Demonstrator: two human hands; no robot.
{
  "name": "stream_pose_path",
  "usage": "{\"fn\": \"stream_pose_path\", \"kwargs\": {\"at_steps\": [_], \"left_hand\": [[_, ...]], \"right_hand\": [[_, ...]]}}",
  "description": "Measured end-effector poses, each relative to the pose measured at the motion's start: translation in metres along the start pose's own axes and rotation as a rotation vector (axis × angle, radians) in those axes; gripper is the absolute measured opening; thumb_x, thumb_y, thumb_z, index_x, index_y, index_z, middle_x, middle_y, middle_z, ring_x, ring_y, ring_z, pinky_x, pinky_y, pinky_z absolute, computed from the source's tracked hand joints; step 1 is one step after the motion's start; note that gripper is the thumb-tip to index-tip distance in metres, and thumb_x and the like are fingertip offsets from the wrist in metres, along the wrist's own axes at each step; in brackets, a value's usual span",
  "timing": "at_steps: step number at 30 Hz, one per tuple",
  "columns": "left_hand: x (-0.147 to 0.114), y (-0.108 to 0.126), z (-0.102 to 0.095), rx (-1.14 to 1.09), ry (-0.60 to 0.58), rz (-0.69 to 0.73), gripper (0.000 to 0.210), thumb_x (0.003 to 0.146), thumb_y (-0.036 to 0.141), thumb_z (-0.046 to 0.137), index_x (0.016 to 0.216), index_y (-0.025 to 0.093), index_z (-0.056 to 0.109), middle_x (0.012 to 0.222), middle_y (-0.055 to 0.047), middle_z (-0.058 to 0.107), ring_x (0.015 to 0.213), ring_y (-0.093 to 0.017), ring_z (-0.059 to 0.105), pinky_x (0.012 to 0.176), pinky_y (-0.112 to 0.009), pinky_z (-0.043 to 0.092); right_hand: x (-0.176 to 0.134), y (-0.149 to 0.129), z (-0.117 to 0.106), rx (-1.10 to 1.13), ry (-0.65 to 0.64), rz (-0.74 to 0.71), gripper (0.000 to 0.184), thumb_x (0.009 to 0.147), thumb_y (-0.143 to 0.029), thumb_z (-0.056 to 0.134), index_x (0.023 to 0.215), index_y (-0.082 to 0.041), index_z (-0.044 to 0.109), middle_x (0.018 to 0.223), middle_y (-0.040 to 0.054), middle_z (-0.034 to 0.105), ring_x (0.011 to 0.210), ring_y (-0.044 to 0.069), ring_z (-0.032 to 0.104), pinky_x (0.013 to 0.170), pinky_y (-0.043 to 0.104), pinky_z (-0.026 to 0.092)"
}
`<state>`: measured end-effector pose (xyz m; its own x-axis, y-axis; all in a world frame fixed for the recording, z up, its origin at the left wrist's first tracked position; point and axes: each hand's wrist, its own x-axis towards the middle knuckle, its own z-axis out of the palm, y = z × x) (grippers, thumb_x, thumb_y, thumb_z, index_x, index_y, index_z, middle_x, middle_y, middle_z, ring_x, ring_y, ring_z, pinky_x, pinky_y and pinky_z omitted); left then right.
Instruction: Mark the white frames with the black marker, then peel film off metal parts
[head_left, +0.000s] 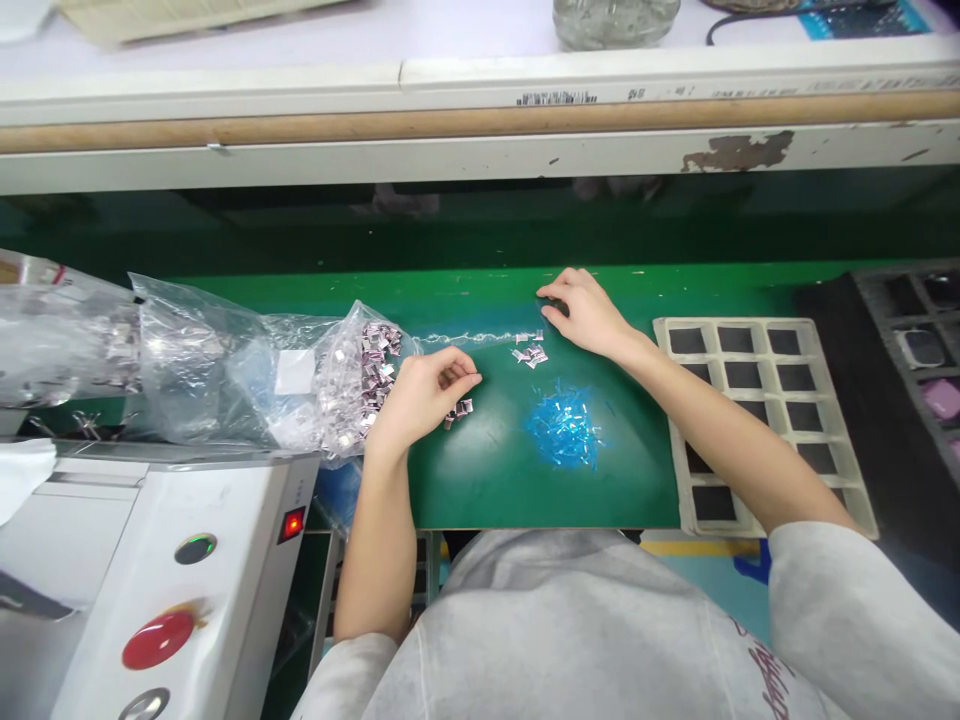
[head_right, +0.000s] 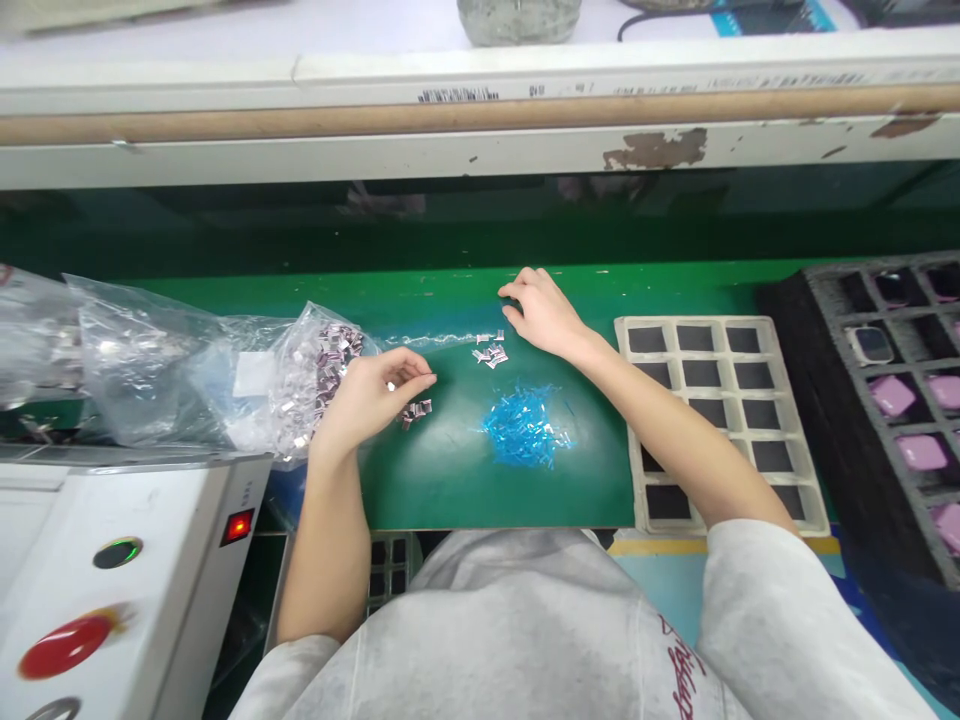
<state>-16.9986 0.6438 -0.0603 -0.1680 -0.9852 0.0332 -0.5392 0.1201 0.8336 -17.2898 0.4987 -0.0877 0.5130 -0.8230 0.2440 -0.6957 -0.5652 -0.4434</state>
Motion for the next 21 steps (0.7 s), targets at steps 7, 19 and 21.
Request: {"fn": "stream_pose_path", "kwargs": {"at_steps": [7,19,21], "left_hand": [[0.0,-0.004,0.014,-0.28,0.108,-0.011,0.018,0.088,0.039,0.087,0.087,0.023,0.078,0.085,-0.005,0.083,0.078,-0.022,0.081,0.079,-0.036,0.068],[0.004,0.005,0.022,-0.514,0.181,-0.064,0.026,0.079,0.036,0.097,0.095,0.021,0.082,0.085,-0.005,0.083,0.077,-0.02,0.08,0.076,-0.032,0.069],[0.005,0.003,0.023,-0.505,0.199,-0.056,0.025,0.079,0.037,0.096,0.095,0.021,0.084,0.085,-0.005,0.083,0.077,-0.019,0.08,0.077,-0.033,0.069]], "right_hand": [[-0.006,0.01,0.01,0.033,0.069,0.025,0.029,0.1,-0.024,0.062,0.12,-0.019,0.082,0.12,0.0167,0.069,0.118,0.039,0.063,0.111,0.067,0.054],[-0.01,0.009,0.011,0.026,0.106,0.018,0.027,0.103,-0.024,0.062,0.116,-0.02,0.086,0.115,0.0157,0.069,0.114,0.038,0.062,0.107,0.067,0.054],[-0.011,0.009,0.012,0.035,0.118,0.017,0.027,0.103,-0.025,0.062,0.115,-0.02,0.085,0.115,0.0153,0.069,0.113,0.038,0.061,0.107,0.067,0.054]]}}
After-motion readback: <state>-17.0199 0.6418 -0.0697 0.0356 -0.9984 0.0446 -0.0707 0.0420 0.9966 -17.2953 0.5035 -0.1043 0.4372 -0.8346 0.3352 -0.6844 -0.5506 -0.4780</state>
